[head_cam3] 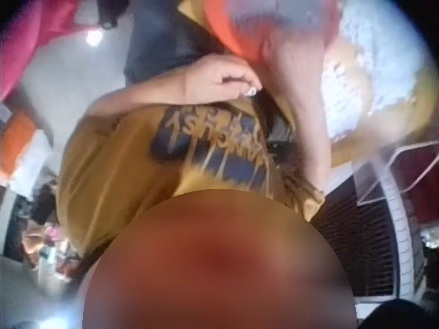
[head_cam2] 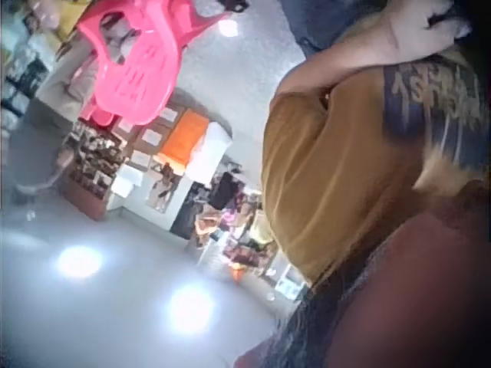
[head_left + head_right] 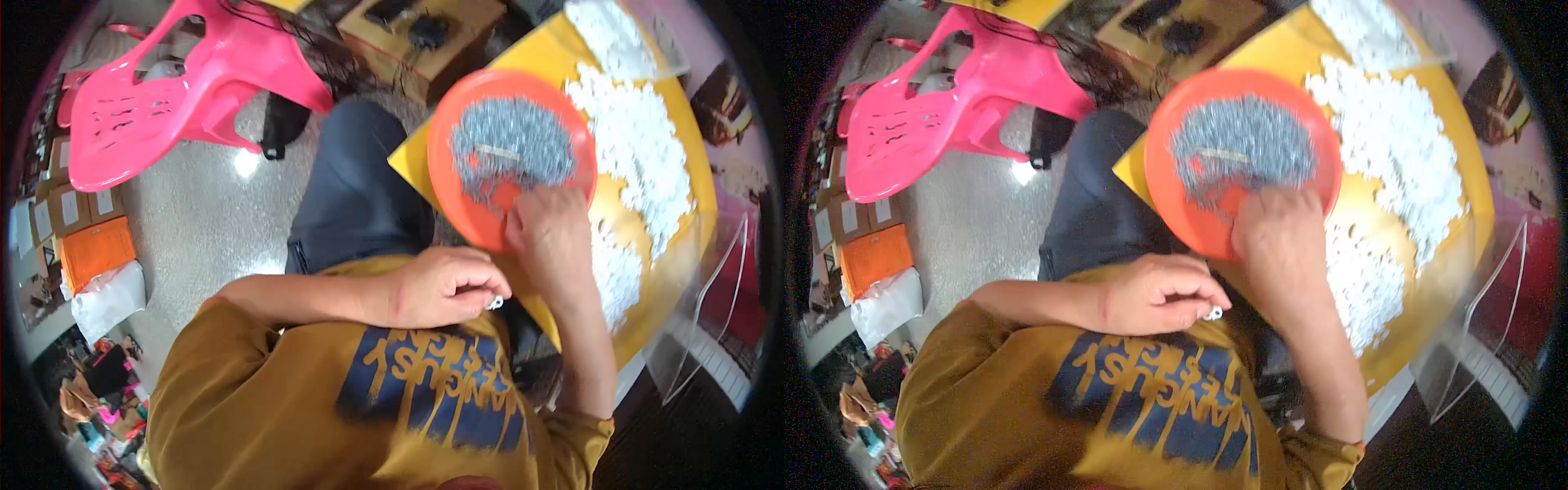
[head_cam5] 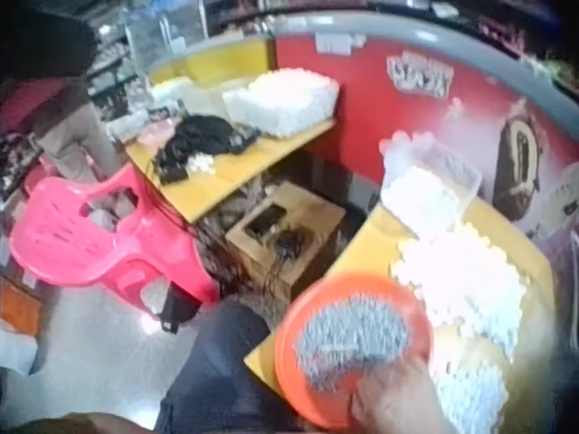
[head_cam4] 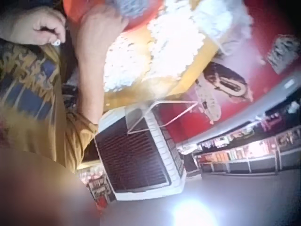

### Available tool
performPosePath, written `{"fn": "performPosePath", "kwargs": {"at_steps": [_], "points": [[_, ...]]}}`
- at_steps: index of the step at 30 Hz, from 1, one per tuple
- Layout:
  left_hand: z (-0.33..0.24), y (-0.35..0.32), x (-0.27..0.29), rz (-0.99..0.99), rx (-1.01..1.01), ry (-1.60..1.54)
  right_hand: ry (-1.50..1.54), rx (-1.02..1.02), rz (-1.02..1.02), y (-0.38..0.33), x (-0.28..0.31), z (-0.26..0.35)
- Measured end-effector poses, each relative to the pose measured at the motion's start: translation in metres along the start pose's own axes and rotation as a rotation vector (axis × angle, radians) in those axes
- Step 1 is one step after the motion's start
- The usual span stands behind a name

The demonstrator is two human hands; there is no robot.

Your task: Manually inserting small metal pins into plastic connector housings at a workbench.

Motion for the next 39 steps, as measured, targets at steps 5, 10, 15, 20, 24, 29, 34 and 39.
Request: {"fn": "performPosePath", "kwargs": {"at_steps": [5,10,15,20,24,29,34,39], "points": [[-0.015,-0.003,0.011,0.012,0.066,0.034,0.101,-0.009,-0.012,-0.003,0.001,-0.006],[-0.051,0.003,0.079,-0.289,-0.097,0.078,0.114,0.078,-0.087,-0.001,0.001,-0.003],[-0.155,-0.016,0.205,-0.739,-0.438,-0.183,0.077,0.053,-0.111,0.0,0.007,-0.003],[-0.263,-0.041,0.284,-0.957,-0.876,-0.051,0.022,0.047,-0.118,0.0,0.009,0.002],[-0.266,-0.039,0.31,-1.065,-0.797,-0.143,0.003,0.026,-0.051,0.001,0.005,0.002],[-0.186,0.0,0.244,-0.83,-0.535,-0.246,0.051,-0.011,-0.073,-0.002,0.007,-0.007],[-0.105,0.022,0.151,-0.682,-0.138,-0.286,0.214,-0.101,-0.094,-0.006,0.026,-0.017],[-0.053,0.036,0.082,-0.458,0.053,-0.449,1.359,-0.547,-0.254,-0.025,0.018,-0.048]]}}
Point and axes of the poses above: each hand's wrist, its own y-axis towards the middle knuckle, its own x-axis out of the back of the hand, z = x × y, the point moved 8 cm from there along y, towards the middle knuckle, and after that the axes turned 4 degrees about -z, right-handed, at the moved point
